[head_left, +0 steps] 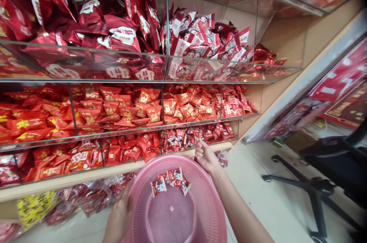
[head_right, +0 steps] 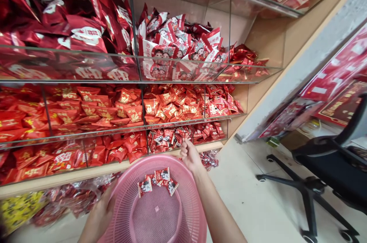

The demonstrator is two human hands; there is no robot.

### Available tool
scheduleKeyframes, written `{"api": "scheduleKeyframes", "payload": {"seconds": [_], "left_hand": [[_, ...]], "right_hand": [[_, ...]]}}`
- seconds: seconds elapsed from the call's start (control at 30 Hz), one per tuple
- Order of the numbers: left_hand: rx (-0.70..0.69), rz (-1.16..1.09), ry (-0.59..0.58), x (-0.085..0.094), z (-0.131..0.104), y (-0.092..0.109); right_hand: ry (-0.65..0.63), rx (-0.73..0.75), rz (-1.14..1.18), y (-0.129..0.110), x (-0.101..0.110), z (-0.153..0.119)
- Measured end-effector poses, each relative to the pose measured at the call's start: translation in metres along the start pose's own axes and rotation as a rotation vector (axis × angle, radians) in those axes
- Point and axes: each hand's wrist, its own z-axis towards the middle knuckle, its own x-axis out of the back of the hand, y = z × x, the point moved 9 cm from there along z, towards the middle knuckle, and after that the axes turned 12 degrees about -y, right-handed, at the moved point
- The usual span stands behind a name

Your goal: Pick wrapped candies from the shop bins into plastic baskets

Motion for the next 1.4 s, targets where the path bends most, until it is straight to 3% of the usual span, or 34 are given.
{"api": "scheduleKeyframes", "payload": {"seconds": [0.13,0.23,0.37,0.53,0.6,0.73,0.8,0.9,1.0,1.1,1.17,1.27,1.4], "left_hand": [[-0.028,-0.019,0.022,0.001,0.0,0.005],[-0.028,-0.03,-0.014,-0.005,-0.001,0.002],[0.004,-0.047,-0.03,-0.006,-0.001,0.002],[-0.041,-0.137,0.23,0.023,-0.006,0.046],[-0.044,-0.35,0.116,0.012,0.0,0.069],[-0.012,-0.822,-0.303,-0.04,0.002,0.107],[0.041,-0.962,-0.4,-0.059,-0.005,0.11],[0.113,-1.058,-0.41,-0.077,-0.015,0.097],[0.132,-1.014,-0.427,-0.09,-0.019,0.086],[0.051,-0.883,-0.404,-0.089,-0.007,0.092],[-0.041,-0.748,-0.338,-0.08,0.011,0.104],[-0.14,-0.418,-0.285,-0.076,0.043,0.131],[-0.098,-0.004,-0.335,-0.1,0.073,0.153]], "right_hand": [[0.035,-0.006,-0.366,0.013,0.018,-0.056],[0.018,-0.098,-0.622,0.025,0.025,-0.086],[-0.028,-0.2,-0.75,0.04,0.029,-0.097],[-0.102,-0.201,-0.748,0.053,0.012,-0.092],[-0.137,-0.193,-0.79,0.059,0.0,-0.095],[-0.234,-0.201,-0.847,0.08,-0.022,-0.111],[-0.271,-0.222,-0.854,0.092,-0.024,-0.12],[-0.231,-0.269,-0.89,0.106,-0.011,-0.131],[-0.136,-0.324,-0.908,0.116,0.011,-0.138],[-0.025,-0.388,-0.835,0.123,0.031,-0.148],[0.037,-0.388,-0.849,0.119,0.042,-0.155],[0.065,-0.262,-0.993,0.1,0.049,-0.163],[0.111,-0.172,-1.04,0.085,0.057,-0.169]]}}
